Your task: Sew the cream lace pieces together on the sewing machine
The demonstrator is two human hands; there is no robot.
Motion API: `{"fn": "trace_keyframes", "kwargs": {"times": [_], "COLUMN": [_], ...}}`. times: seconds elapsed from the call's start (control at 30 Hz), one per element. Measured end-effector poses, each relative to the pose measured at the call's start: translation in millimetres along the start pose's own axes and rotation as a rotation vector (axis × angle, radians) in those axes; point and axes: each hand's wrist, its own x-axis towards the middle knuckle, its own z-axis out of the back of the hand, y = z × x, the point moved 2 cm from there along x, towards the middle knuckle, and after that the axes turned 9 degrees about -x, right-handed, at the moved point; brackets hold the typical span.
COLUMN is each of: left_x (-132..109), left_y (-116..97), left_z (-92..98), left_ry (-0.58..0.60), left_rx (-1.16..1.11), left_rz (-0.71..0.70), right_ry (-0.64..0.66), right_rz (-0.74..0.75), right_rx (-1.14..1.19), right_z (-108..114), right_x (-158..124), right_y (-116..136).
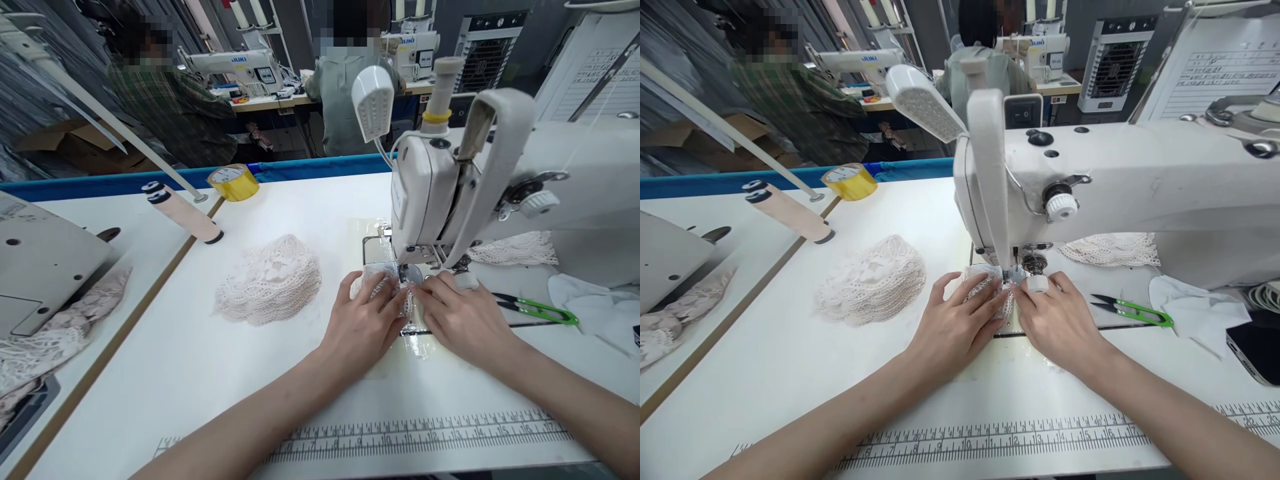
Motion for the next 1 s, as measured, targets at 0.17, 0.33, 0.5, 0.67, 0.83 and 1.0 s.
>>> {"fn": "trace_keyframes", "kwargs": {"times": [0.17, 0.33, 0.5, 0.67, 0.83, 1.0], "left_x": [-0.2, 1.2, 3.4, 3.2, -0.5, 0.0], "left_y": [0.5, 1.8, 3.8, 1.9, -5.7, -16.0], "left_z": [-0.9, -3.2, -4.2, 0.3, 10.6, 23.0], "left_ry": [-0.012, -0.007, -0.005, -0.052, 0.021, 0.285], "left_rx": [0.007, 0.018, 0.021, -0.007, -0.118, -0.106], "left_rz": [-0.002, 0.010, 0.021, -0.036, -0.051, 0.077], "right_ry": [-0.014, 0.021, 0.068, 0.049, -0.109, -0.072], "right_rz": [-0.008, -0.013, -0.021, -0.020, 0.079, 0.104], "right_rx": [-0.009, -0.024, -0.039, -0.033, 0.084, 0.258], "right_z": [0.4, -0.9, -3.8, -4.1, 0.2, -0.1], "right_x": [1.0, 1.4, 2.2, 2.8, -0.8, -2.7], "right_y": [0.4, -0.3, -1.3, -3.7, -4.9, -6.2]}}
